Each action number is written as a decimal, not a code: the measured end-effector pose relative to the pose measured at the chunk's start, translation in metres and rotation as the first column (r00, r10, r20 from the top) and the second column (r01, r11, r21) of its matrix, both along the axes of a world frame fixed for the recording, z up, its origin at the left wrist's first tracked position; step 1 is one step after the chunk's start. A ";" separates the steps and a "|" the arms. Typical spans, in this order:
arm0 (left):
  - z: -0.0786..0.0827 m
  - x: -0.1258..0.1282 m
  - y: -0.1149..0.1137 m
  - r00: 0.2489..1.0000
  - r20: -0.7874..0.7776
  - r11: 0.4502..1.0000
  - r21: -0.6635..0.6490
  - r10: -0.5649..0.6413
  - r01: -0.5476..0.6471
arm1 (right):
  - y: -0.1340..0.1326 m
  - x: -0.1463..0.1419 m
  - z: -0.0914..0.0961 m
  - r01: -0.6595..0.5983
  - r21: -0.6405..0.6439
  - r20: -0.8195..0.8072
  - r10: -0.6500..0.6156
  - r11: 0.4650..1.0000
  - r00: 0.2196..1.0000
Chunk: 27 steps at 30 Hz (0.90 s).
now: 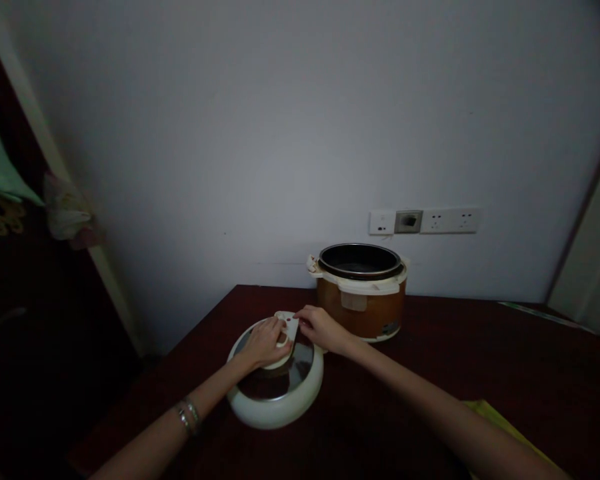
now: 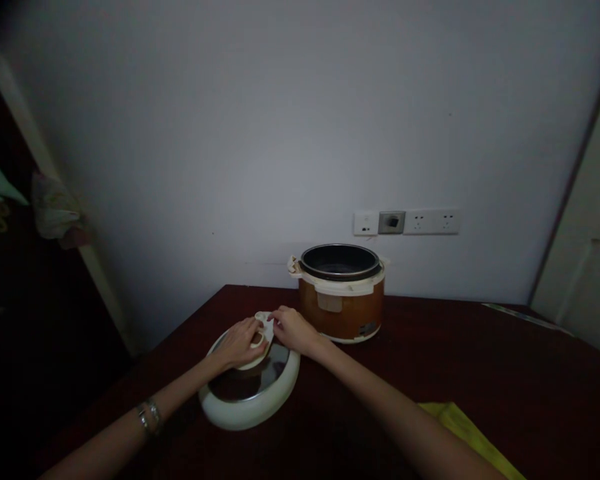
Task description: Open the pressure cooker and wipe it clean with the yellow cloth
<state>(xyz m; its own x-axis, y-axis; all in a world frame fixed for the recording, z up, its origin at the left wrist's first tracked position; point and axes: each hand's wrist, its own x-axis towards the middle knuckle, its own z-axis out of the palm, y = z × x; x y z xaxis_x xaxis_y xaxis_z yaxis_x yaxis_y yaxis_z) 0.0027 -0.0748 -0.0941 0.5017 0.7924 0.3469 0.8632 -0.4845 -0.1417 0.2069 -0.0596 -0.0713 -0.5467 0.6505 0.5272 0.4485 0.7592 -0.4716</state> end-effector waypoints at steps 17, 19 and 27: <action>0.038 -0.074 -0.066 0.995 -0.074 0.994 -0.083 0.066 -0.072 | 0.024 -0.071 0.028 -0.163 -0.131 0.511 0.207 0.978 0.834; 0.041 -0.086 -0.077 0.987 -0.107 0.979 -0.148 0.122 -0.137 | 0.021 -0.079 0.032 -0.188 -0.111 0.589 0.217 0.976 0.779; 0.044 -0.104 -0.095 0.959 -0.178 0.929 -0.261 0.221 -0.263 | 0.036 -0.097 0.027 -0.214 -0.210 0.655 0.299 0.954 0.694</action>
